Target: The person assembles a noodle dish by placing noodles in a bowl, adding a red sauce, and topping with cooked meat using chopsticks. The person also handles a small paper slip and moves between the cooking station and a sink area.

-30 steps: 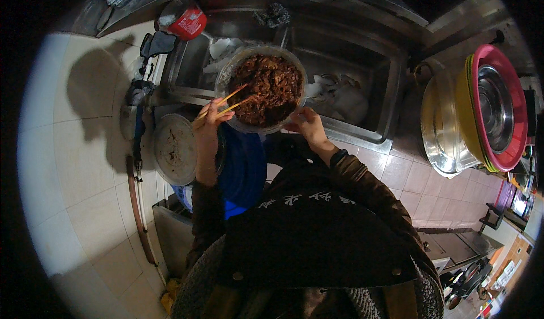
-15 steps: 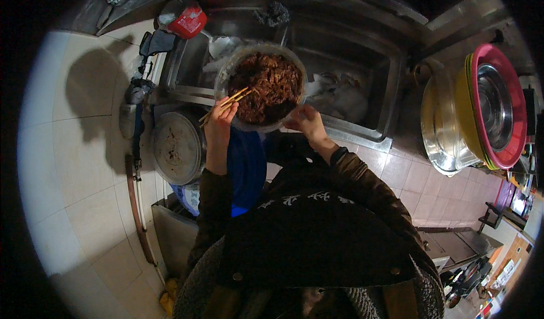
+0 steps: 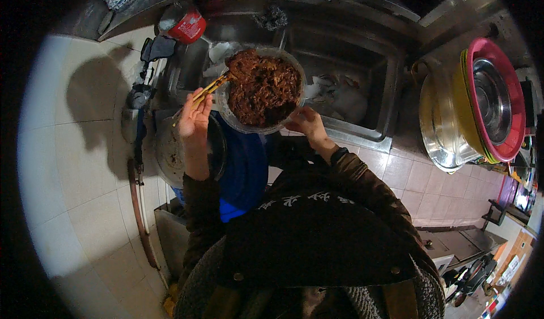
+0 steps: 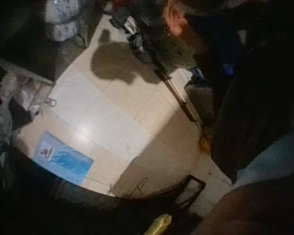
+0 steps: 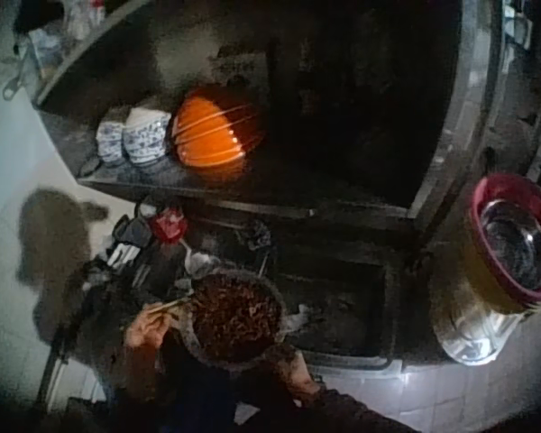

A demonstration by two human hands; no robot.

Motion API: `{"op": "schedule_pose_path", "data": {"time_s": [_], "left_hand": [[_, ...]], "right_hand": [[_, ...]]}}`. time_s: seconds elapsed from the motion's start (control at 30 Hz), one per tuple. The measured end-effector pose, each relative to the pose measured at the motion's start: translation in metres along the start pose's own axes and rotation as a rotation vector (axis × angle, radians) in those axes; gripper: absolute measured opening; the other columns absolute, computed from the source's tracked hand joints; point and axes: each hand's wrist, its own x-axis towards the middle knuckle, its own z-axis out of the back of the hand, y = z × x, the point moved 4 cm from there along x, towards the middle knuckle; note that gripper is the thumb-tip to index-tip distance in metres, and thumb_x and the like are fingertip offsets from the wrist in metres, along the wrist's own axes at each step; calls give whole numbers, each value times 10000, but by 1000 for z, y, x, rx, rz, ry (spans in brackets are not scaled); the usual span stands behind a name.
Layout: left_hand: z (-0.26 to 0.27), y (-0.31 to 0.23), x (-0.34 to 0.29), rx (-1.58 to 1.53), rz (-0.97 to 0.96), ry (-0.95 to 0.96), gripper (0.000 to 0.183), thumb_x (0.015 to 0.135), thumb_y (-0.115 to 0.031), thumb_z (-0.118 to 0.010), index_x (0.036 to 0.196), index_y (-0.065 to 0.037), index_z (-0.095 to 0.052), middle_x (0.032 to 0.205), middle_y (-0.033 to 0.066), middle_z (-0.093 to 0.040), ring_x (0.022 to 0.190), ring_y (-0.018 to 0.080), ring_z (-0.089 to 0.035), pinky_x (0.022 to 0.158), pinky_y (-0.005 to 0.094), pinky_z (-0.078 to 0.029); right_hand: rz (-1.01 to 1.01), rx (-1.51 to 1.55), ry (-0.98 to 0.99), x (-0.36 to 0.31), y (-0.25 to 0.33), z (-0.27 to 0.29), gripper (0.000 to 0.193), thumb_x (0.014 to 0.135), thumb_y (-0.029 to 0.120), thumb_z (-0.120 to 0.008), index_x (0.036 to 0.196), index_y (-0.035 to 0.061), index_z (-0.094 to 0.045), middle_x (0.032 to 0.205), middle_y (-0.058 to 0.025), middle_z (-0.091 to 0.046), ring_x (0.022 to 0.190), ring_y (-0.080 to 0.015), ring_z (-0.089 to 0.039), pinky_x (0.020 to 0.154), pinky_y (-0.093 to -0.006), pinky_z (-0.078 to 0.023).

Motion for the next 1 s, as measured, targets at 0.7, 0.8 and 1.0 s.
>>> {"op": "schedule_pose_path", "data": {"time_s": [0.7,0.8,1.0], "left_hand": [[-250,-13,-45,207,155,568,338,986,-240,-518,1152,48,-583,1123,148,-616,913,208,-616,799,286,-524],[-335,29,-106,241,208,670,330,975,-253,-538,1122,34,-608,1016,145,-651,832,202,-640,722,258,-541],[-498,160,-246,247,386,896,326,974,-246,-540,1099,46,-613,936,161,-679,759,188,-676,642,244,-580]], "right_hand": [[223,797,-112,-148,109,88,503,975,452,-467,1167,-8,-533,1236,-163,-550,1135,-299,-558,1039,-400,-409],[373,1050,0,-200,153,128,518,994,413,-424,1212,-50,-504,1261,-195,-542,1164,-295,-548,1033,-393,-427],[739,1106,-105,-365,202,263,515,1007,380,-391,1233,-73,-484,1279,-213,-542,1198,-298,-536,1036,-391,-437]]}}
